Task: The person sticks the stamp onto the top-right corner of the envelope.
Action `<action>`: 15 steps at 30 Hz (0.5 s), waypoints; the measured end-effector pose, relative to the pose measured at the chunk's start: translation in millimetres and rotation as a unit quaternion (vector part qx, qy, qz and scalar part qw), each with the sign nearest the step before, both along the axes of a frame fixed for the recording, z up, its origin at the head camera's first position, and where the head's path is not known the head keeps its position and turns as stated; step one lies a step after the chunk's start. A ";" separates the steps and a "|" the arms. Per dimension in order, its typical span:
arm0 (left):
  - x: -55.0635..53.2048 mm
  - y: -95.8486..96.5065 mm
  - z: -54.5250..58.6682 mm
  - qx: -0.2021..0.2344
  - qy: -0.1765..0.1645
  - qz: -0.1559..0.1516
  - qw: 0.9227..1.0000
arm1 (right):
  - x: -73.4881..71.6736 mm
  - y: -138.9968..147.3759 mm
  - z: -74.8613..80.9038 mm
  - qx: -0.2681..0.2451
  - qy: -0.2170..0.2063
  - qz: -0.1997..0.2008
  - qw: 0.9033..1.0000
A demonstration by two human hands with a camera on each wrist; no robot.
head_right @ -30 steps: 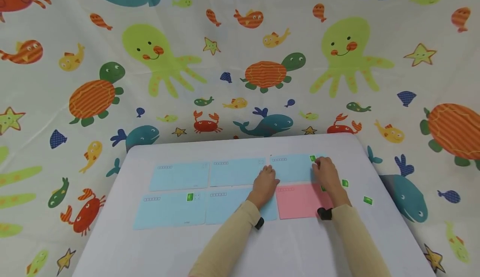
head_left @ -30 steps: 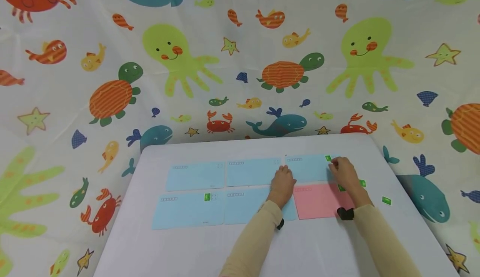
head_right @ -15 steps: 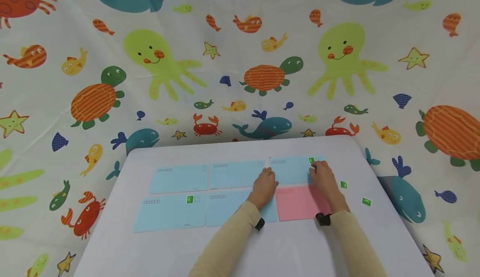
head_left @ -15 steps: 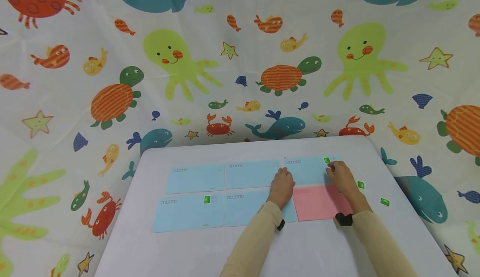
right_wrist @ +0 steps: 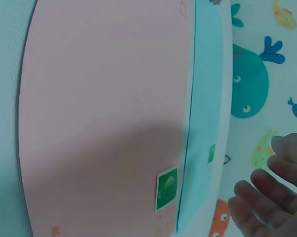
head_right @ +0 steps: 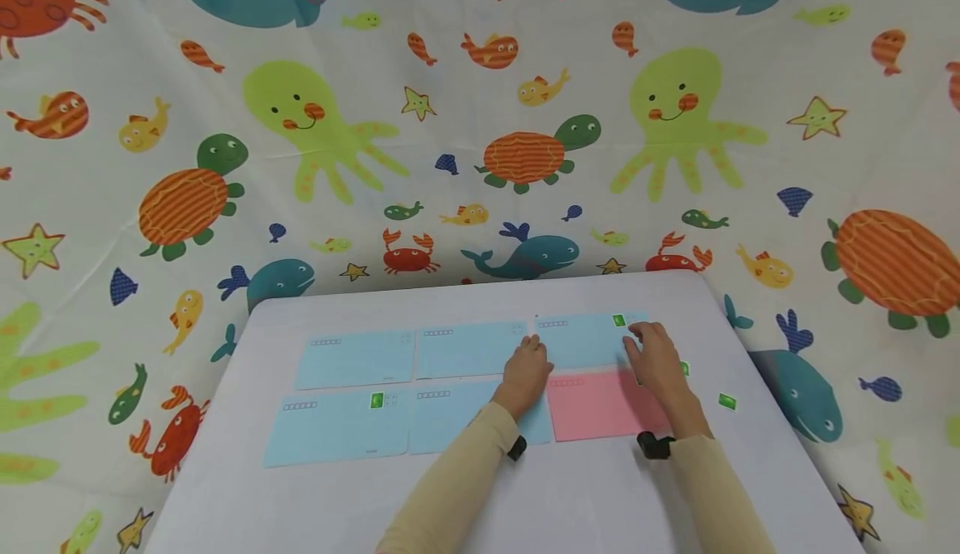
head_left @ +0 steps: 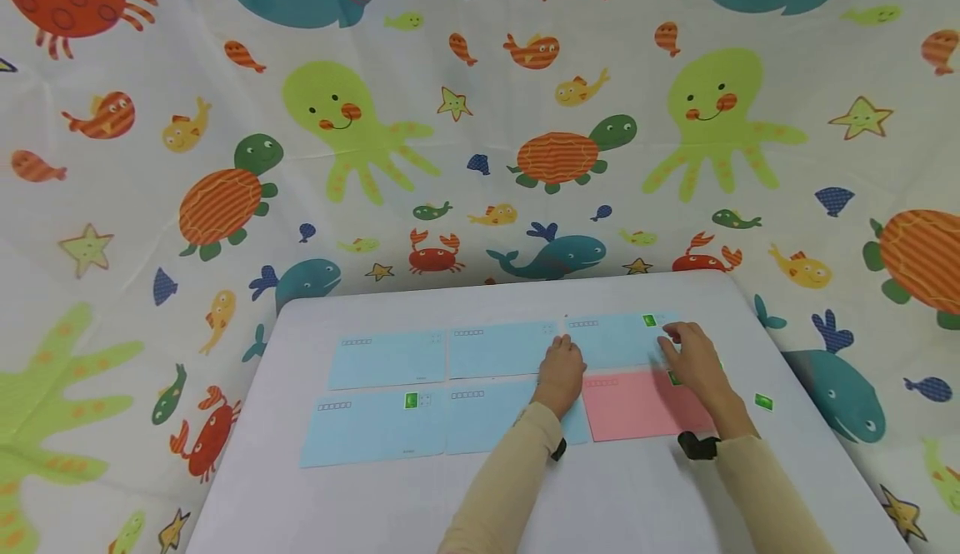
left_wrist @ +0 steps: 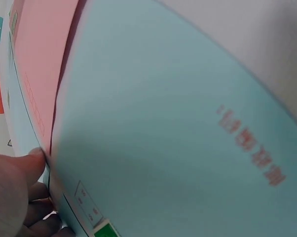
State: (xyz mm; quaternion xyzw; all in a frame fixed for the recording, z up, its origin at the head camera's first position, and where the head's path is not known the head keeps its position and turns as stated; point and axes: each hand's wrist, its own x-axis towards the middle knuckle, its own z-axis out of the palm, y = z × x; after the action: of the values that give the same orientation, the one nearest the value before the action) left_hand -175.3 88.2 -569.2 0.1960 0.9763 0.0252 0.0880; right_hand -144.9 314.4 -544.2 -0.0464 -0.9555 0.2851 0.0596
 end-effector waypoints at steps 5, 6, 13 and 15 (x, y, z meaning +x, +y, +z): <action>-1.7 0.9 -0.2 0.010 -0.004 0.004 1.000 | 4.7 5.5 3.1 0.000 -0.012 -0.017 1.000; -2.0 1.0 -0.2 0.012 -0.005 0.004 1.000 | 5.6 7.1 3.5 -0.002 -0.013 -0.020 1.000; -5.3 2.1 -3.1 0.010 0.000 0.001 1.000 | 11.4 25.5 1.5 -0.022 -0.025 -0.047 0.998; -6.5 2.7 -4.2 0.009 -0.001 0.000 1.000 | 13.2 32.2 0.3 -0.030 -0.029 -0.060 0.997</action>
State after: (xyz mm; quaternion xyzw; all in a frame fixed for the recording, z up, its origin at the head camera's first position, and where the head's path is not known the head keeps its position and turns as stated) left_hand -181.7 90.9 -573.4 0.1972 0.9759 0.0344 0.0867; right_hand -131.7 346.6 -543.9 -0.1138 -0.9434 0.3077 0.0480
